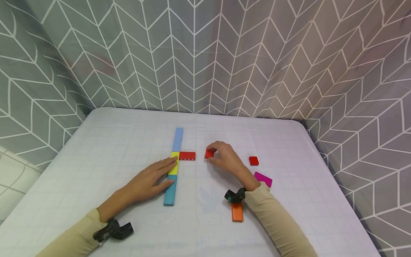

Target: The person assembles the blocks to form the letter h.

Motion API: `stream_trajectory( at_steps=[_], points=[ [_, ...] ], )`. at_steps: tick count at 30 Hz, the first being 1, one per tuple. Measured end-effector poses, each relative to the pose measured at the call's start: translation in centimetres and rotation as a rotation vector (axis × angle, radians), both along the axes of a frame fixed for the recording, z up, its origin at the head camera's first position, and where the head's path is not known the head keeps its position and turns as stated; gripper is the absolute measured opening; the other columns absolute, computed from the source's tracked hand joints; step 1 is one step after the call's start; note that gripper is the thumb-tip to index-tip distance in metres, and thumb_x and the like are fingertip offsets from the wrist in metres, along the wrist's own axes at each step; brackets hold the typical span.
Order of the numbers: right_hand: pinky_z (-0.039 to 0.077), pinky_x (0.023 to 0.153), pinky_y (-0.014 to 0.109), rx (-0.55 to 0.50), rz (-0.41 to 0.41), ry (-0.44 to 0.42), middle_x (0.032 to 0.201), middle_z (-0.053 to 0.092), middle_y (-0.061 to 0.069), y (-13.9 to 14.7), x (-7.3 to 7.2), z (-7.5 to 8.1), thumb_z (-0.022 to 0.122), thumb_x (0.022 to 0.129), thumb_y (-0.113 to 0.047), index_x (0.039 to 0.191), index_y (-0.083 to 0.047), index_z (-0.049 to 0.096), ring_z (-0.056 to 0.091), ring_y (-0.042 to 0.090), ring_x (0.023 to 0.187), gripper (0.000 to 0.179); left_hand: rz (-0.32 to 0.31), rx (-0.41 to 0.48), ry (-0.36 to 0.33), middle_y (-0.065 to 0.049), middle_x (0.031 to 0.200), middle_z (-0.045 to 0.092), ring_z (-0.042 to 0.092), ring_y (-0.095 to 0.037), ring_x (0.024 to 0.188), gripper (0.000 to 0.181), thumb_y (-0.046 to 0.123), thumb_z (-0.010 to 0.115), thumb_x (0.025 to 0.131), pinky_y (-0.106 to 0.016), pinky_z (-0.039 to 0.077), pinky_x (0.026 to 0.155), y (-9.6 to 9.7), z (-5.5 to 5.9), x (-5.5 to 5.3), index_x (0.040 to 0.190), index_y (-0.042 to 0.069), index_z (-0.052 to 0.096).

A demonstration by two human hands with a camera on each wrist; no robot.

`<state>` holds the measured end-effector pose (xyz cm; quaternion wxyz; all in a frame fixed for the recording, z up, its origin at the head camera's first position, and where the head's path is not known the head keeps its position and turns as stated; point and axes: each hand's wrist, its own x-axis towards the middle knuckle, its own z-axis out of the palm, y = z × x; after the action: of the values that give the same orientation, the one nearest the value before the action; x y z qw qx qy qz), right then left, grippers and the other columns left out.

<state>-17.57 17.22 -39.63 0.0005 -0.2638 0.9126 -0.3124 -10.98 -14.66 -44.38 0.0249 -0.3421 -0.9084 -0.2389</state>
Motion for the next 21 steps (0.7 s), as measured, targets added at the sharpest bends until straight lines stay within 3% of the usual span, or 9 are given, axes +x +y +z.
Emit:
stream_trajectory(
  at_steps=[21],
  points=[
    [0.055, 0.097, 0.044, 0.035, 0.042, -0.004, 0.111, 0.070, 0.010, -1.9, -0.3, -0.3, 0.079, 0.088, 0.002, 0.120, 0.001, 0.073, 0.063, 0.027, 0.103, 0.033, -0.018, 0.010, 0.002, -0.007, 0.166, 0.036, 0.033, -0.030, 0.151, 0.067, 0.038, 0.064, 0.103, -0.050, 0.031, 0.120, 0.1, 0.3, 0.0, 0.157, 0.003, 0.045]
  ],
)
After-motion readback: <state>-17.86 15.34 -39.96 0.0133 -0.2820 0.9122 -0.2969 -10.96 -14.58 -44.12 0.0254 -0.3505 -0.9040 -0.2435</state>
